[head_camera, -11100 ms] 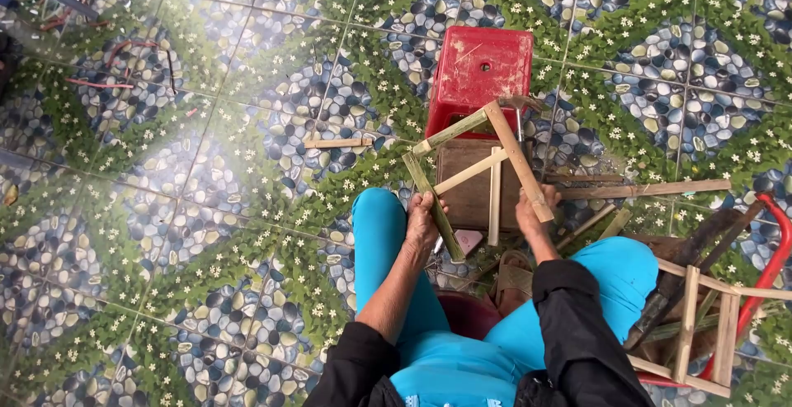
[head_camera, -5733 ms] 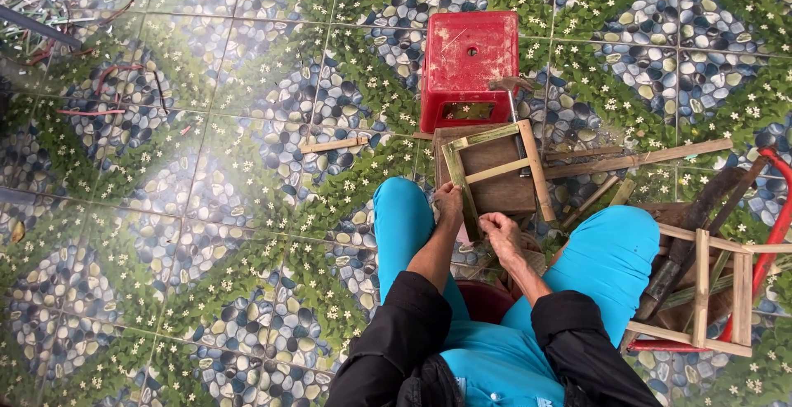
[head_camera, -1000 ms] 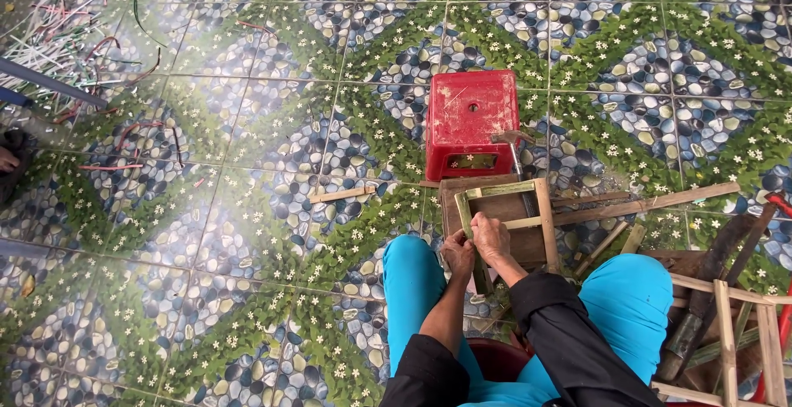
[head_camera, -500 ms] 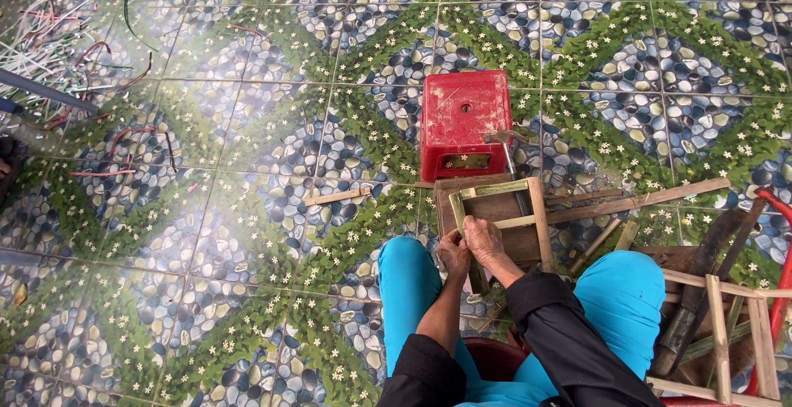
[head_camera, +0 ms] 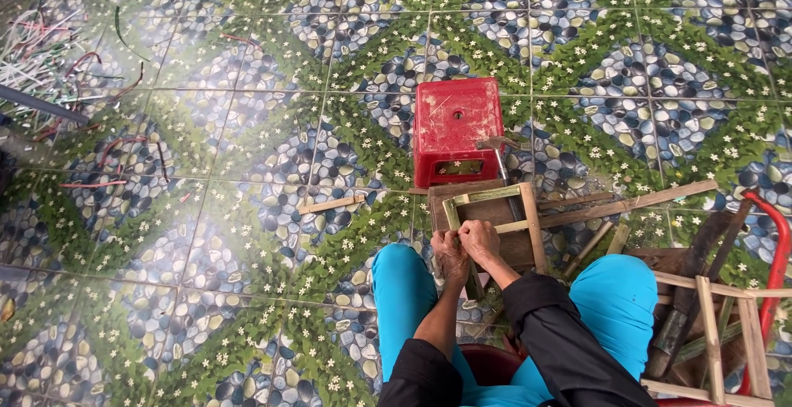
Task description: Nailing wooden strips together to assemble a small frame.
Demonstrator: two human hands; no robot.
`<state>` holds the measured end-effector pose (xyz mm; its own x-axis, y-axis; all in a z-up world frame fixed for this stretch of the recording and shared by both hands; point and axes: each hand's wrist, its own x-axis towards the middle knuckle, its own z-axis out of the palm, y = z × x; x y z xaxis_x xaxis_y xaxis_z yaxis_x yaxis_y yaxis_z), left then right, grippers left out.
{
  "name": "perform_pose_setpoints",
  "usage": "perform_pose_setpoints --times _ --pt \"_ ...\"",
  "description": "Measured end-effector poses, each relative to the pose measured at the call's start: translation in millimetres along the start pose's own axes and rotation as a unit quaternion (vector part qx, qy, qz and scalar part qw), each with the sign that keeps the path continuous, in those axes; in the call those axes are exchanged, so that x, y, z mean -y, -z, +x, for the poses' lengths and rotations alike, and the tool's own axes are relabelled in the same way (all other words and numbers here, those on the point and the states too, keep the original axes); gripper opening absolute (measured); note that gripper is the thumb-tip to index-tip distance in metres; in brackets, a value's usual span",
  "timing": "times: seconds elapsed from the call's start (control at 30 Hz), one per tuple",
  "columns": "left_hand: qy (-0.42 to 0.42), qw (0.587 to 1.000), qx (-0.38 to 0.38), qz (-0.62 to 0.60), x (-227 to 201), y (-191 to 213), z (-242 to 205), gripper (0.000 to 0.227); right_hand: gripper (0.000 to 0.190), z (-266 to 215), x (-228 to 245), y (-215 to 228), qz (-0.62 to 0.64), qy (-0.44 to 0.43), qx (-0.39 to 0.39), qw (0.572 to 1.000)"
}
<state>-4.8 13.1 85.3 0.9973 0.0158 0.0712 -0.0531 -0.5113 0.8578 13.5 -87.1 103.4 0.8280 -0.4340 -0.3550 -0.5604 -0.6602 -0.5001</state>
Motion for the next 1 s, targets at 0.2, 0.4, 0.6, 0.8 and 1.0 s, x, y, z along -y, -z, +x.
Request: perform_pose_setpoints --times 0.2,0.4,0.6,0.8,1.0 --pt "-0.067 0.996 -0.027 0.051 24 -19 6 0.02 0.016 -3 7 15 0.048 -0.085 0.01 0.995" --pt "-0.094 0.994 -0.025 0.054 35 -25 9 0.017 0.015 20 -21 -12 0.096 -0.108 0.03 0.989" --pt "-0.07 0.996 -0.018 0.052 34 -24 12 0.018 0.018 23 -21 -20 0.124 -0.125 0.03 0.984" --pt "-0.083 0.994 -0.02 0.068 31 -21 12 0.017 0.019 17 -21 -15 0.105 -0.098 0.035 0.989" --pt "-0.085 0.993 -0.05 0.063 29 -21 12 0.014 0.013 2 -5 2 0.095 -0.049 0.018 0.994"
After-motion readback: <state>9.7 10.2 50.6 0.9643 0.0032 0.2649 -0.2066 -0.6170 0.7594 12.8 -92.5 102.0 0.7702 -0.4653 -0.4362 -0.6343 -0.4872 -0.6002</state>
